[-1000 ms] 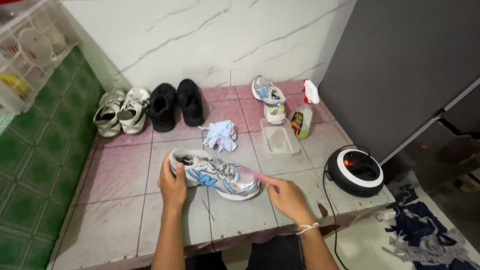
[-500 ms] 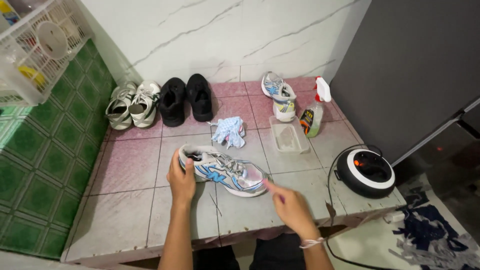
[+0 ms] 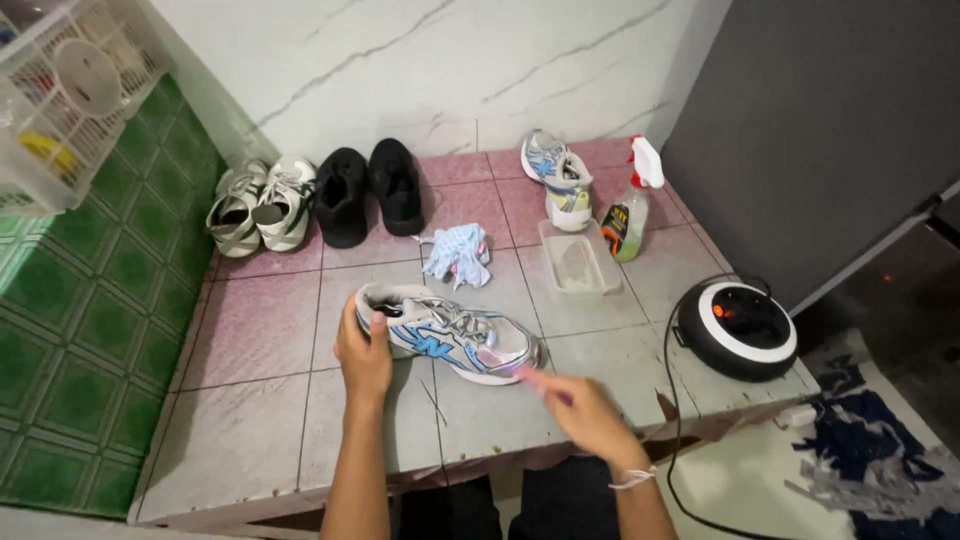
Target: The person scrubs a white and blue sneaker with a pink brush on a tiled countertop. They rotate the shoe to clean different areas, including the upper, sides, and sole, while other shoes and cleaning supplies remain nearby.
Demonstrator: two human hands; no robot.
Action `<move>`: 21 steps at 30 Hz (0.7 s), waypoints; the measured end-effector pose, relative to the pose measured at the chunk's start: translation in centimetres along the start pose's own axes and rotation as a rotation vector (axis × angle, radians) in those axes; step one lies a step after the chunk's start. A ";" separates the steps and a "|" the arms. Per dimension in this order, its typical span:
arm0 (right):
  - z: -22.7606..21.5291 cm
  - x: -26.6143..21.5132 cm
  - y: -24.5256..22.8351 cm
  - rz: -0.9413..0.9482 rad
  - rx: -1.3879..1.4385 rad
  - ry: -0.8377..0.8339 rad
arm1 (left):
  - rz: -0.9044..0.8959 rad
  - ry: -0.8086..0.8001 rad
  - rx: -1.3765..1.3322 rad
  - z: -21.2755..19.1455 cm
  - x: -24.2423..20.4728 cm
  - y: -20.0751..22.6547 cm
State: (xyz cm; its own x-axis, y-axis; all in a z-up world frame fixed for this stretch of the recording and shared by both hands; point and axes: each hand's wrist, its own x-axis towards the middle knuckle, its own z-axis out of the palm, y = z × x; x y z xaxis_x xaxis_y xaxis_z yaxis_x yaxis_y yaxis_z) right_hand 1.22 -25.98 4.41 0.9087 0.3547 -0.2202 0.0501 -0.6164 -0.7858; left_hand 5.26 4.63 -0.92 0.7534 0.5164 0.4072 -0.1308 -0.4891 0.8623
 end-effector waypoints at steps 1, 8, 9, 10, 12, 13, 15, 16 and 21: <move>0.1 0.1 0.2 -0.001 -0.003 -0.009 | -0.007 0.005 0.003 0.0 0.0 0.3; 2.8 1.2 3.5 -0.150 -0.075 0.255 | -0.008 0.001 0.026 0.1 0.1 0.0; 3.1 1.0 4.0 -0.174 -0.010 0.162 | -0.034 -0.014 0.057 0.2 -0.1 -0.4; 3.3 1.2 4.4 -0.169 -0.009 0.158 | -0.039 -0.017 0.060 0.1 -0.3 -0.4; 3.7 2.0 5.1 -0.270 -0.074 0.442 | 0.012 0.004 0.024 0.1 0.0 -0.2; 3.5 2.0 5.0 -0.273 -0.077 0.439 | 0.009 0.008 0.023 0.2 0.0 -0.3; 3.4 1.9 5.0 -0.413 -0.136 0.242 | 0.018 0.009 0.028 0.2 -0.1 -0.6; 3.7 2.2 5.2 -0.413 -0.137 0.237 | 0.013 0.011 0.029 0.1 -0.1 -0.5; 4.9 3.1 7.1 -0.481 -0.281 0.394 | -0.007 0.007 0.014 0.2 -0.1 -0.2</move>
State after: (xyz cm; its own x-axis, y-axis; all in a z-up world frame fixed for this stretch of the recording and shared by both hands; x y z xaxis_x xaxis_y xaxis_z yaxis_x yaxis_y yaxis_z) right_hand 2.38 -25.79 -4.66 0.8386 0.3854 0.3849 0.5438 -0.6323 -0.5518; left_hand 5.31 4.54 -1.14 0.7497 0.5244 0.4036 -0.1166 -0.4957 0.8606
